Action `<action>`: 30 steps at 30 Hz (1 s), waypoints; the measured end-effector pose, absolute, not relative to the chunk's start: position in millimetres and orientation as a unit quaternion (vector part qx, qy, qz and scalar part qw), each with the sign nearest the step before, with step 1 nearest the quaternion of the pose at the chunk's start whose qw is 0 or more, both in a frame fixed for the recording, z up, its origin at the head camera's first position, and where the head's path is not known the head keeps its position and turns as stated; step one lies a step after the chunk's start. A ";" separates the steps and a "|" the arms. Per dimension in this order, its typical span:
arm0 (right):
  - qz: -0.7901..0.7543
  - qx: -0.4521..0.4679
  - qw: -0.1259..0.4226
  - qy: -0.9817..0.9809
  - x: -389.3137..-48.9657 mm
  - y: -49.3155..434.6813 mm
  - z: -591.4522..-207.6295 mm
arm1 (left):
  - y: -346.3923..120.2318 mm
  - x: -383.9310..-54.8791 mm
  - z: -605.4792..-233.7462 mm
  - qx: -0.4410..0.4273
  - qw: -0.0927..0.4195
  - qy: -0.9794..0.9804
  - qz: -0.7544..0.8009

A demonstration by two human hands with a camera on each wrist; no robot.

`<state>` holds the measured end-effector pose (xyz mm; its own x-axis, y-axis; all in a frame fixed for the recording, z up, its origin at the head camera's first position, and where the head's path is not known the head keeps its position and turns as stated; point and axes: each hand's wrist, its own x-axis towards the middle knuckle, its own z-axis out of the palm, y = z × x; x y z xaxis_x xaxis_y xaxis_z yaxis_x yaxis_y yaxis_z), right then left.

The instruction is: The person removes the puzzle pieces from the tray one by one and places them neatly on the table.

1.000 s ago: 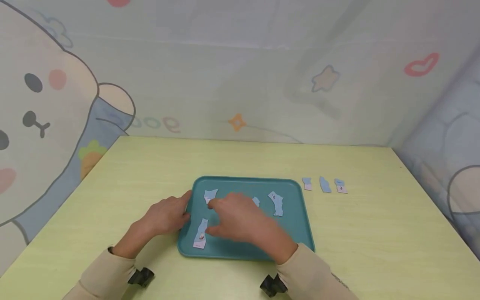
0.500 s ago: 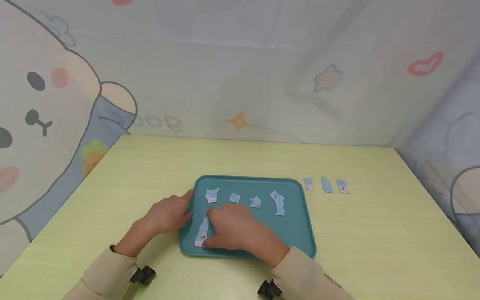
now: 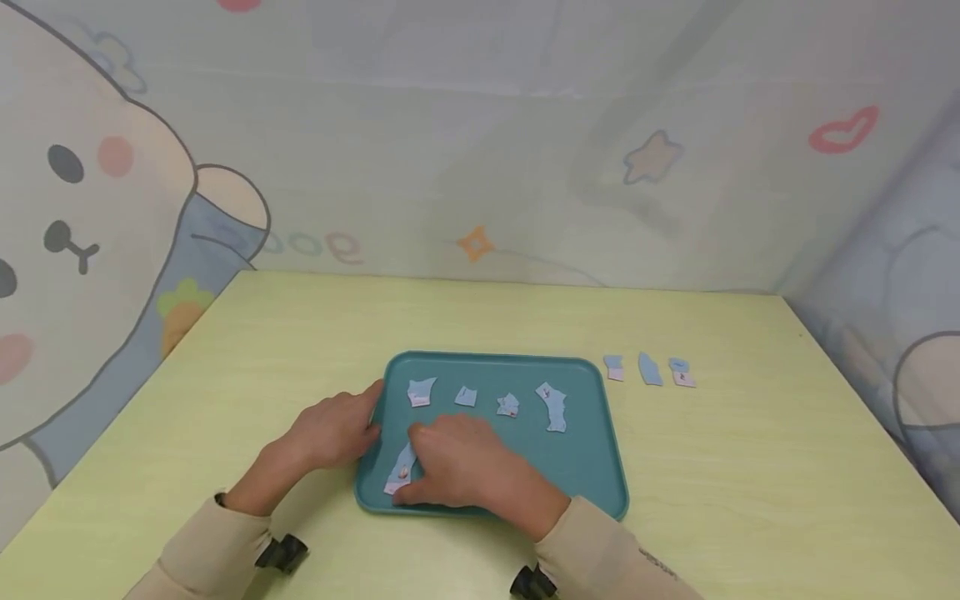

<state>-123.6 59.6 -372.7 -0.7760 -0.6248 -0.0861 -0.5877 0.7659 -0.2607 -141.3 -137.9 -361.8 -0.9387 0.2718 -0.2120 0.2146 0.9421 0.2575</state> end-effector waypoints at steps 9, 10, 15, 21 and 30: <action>-0.106 -0.321 0.094 0.937 -123.5 57.9 -373.5 | -138.9 -141.8 -363.5 0.123 0.124 0.978 0.116; -0.107 -0.321 0.095 0.936 -123.6 58.1 -373.4 | -138.8 -141.8 -363.5 0.123 0.124 0.978 0.117; -0.114 -0.320 0.094 0.936 -123.4 59.4 -372.6 | -137.8 -142.1 -362.6 0.127 0.121 0.978 0.116; -0.125 -0.311 0.102 0.937 -123.9 60.1 -371.5 | -137.3 -142.3 -362.1 0.131 0.114 0.978 0.116; -0.157 -0.307 0.118 0.931 -126.8 60.0 -374.6 | -137.9 -140.8 -364.4 0.127 0.114 0.978 0.122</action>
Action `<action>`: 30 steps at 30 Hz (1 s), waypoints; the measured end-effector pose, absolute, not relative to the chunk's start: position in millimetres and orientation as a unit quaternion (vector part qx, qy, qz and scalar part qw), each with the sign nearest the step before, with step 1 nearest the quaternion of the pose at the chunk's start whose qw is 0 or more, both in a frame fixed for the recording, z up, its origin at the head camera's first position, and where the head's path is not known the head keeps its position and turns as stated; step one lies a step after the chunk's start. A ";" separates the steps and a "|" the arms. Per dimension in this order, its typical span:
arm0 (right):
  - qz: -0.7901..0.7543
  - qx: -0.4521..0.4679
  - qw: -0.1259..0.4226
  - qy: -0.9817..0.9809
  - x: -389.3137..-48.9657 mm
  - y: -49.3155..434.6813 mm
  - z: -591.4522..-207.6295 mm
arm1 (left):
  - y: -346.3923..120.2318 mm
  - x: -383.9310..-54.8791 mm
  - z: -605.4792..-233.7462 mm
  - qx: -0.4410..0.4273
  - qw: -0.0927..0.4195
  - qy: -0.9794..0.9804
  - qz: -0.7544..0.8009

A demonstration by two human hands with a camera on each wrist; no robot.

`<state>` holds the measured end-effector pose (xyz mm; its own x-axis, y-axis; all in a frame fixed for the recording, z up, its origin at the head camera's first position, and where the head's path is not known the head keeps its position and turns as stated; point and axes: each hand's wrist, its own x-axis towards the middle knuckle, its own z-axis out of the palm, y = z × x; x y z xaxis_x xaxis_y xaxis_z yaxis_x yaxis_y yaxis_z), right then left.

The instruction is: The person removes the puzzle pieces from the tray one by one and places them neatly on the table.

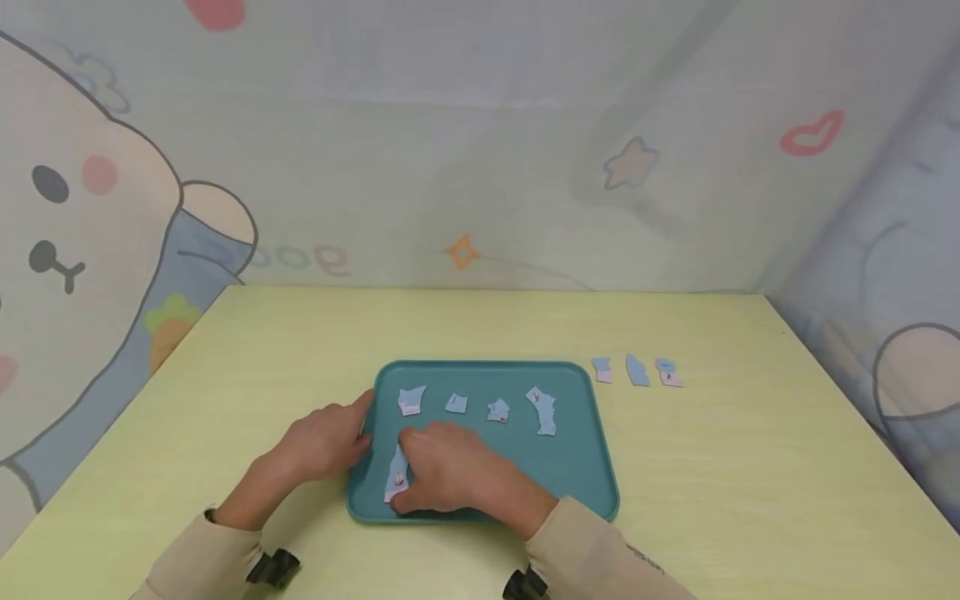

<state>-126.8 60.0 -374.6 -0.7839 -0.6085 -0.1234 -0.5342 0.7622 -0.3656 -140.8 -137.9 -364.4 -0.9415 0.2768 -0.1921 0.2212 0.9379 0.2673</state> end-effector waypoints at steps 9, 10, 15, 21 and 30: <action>-0.182 -0.311 0.115 0.926 -131.5 63.7 -372.3 | -139.7 -140.3 -367.1 0.133 0.105 0.978 0.124; -0.189 -0.307 0.113 0.926 -132.2 65.1 -370.9 | -139.6 -140.3 -366.9 0.133 0.105 0.978 0.125; -0.200 -0.281 0.113 0.932 -136.4 73.2 -361.1 | -139.2 -141.4 -366.5 0.130 0.108 0.978 0.124; -0.191 -0.281 0.119 0.933 -139.9 85.4 -347.4 | -138.4 -142.6 -367.1 0.121 0.118 0.978 0.124; -0.232 -0.281 0.137 0.921 -146.9 107.6 -331.5 | -137.2 -142.8 -366.5 0.116 0.119 0.979 0.122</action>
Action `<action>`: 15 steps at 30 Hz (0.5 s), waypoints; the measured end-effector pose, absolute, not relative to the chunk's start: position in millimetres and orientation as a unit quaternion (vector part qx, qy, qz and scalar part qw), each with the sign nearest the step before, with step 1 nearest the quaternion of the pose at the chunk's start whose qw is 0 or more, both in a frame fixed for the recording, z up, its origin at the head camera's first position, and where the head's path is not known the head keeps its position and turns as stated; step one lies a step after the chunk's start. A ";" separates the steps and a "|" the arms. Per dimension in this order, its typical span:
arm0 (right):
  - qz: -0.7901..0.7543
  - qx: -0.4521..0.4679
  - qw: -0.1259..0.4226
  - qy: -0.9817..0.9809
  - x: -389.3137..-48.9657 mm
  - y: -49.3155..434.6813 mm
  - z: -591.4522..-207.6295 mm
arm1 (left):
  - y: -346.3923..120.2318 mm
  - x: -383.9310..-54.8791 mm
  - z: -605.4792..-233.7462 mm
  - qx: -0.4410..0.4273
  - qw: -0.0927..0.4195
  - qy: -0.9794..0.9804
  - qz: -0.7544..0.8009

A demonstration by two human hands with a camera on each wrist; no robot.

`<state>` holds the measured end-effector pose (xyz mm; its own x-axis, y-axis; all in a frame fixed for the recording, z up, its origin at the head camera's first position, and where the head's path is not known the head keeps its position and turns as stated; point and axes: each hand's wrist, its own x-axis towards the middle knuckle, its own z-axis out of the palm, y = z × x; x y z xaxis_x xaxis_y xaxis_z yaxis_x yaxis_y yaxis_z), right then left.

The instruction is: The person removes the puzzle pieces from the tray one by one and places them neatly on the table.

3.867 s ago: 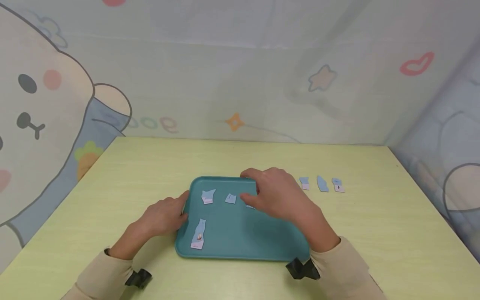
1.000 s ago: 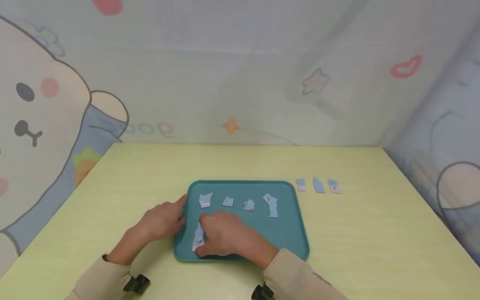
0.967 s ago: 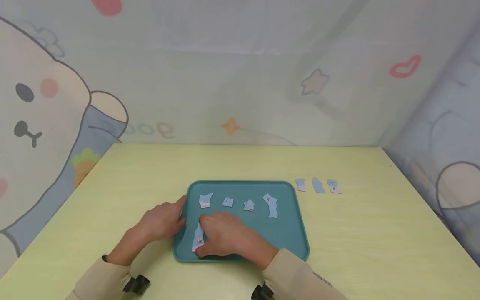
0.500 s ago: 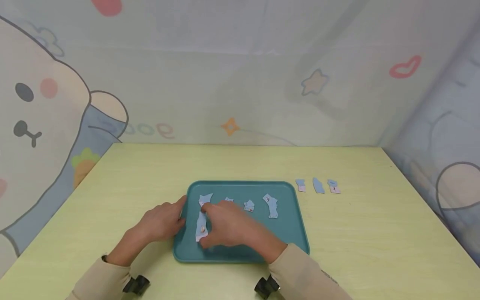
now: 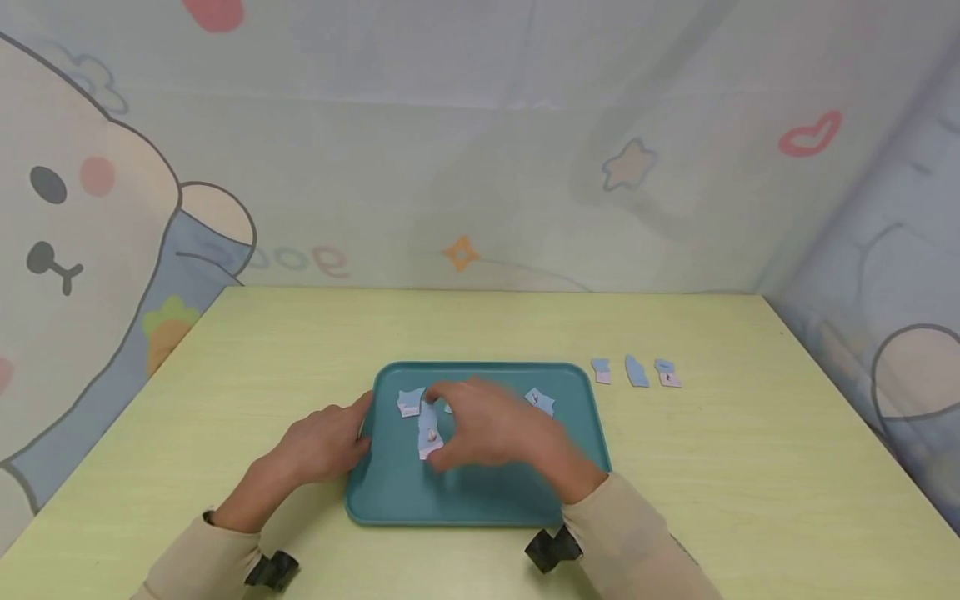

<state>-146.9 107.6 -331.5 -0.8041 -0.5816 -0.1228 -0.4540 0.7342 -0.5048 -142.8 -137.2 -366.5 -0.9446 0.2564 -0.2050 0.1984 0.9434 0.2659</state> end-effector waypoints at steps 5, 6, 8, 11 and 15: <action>-0.247 -0.286 0.128 0.917 -151.7 119.5 -325.3 | -137.4 -142.6 -366.0 0.119 0.117 0.978 0.123; -0.248 -0.285 0.128 0.917 -152.6 121.2 -324.6 | -137.6 -142.4 -365.9 0.120 0.117 0.978 0.124; -0.251 -0.281 0.130 0.917 -153.7 124.1 -322.7 | -137.9 -142.2 -365.7 0.120 0.116 0.978 0.123; -0.252 -0.274 0.130 0.919 -154.2 127.3 -320.2 | -138.2 -141.7 -365.6 0.119 0.116 0.978 0.124; -0.251 -0.269 0.125 0.921 -154.8 131.1 -318.2 | -137.8 -141.4 -365.3 0.120 0.115 0.978 0.126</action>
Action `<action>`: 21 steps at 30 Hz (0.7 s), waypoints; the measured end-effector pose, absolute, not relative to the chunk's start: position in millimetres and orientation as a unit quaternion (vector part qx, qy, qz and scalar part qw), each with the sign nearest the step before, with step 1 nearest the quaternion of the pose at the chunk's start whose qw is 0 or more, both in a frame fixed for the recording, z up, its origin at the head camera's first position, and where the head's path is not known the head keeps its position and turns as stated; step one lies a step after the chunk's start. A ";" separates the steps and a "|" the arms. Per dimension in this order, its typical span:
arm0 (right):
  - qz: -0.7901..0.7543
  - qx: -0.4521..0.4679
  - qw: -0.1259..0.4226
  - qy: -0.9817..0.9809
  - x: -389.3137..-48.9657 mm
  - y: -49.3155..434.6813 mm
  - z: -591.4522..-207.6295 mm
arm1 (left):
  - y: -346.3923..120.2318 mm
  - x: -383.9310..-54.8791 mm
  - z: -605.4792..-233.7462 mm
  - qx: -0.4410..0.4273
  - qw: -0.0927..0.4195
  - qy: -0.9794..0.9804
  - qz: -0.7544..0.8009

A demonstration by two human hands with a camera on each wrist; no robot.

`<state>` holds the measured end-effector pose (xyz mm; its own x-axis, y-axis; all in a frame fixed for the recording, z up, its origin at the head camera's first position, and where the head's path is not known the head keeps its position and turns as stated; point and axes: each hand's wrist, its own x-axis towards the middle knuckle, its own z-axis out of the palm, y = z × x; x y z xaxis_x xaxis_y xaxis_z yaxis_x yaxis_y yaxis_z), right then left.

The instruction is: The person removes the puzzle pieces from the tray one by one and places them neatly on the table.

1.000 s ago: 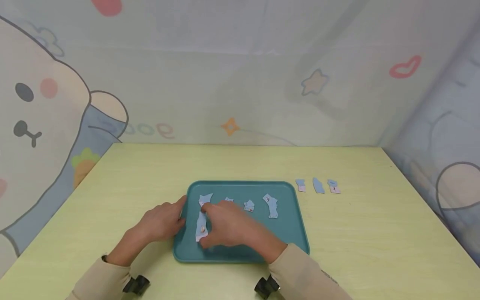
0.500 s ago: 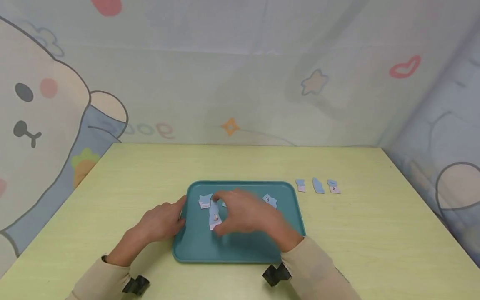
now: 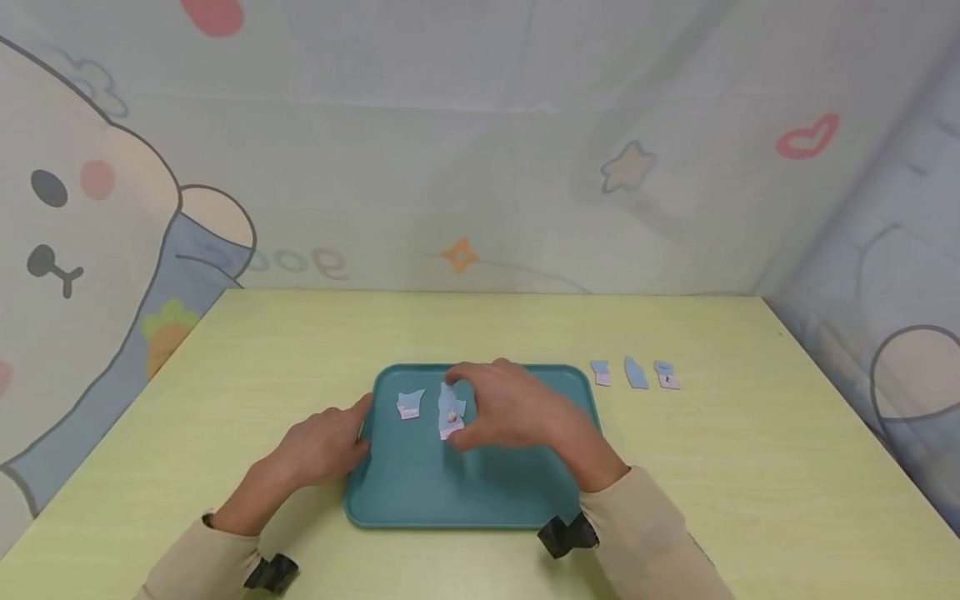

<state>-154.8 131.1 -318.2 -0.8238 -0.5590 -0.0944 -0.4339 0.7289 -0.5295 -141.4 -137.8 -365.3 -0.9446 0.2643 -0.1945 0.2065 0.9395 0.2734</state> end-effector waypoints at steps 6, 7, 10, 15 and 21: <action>-0.251 -0.266 0.121 0.923 -157.2 139.7 -317.4 | -137.5 -141.4 -365.5 0.123 0.115 0.978 0.128; -0.249 -0.264 0.120 0.924 -157.7 141.5 -317.1 | -137.5 -141.4 -365.5 0.123 0.114 0.977 0.128; -0.244 -0.257 0.114 0.928 -159.5 147.6 -316.3 | -137.4 -140.8 -364.7 0.124 0.114 0.977 0.129; -0.245 -0.252 0.105 0.930 -161.2 160.6 -314.1 | -137.8 -140.8 -364.8 0.122 0.113 0.978 0.128; -0.249 -0.250 0.102 0.930 -164.8 176.2 -316.3 | -137.8 -141.4 -366.4 0.123 0.112 0.978 0.125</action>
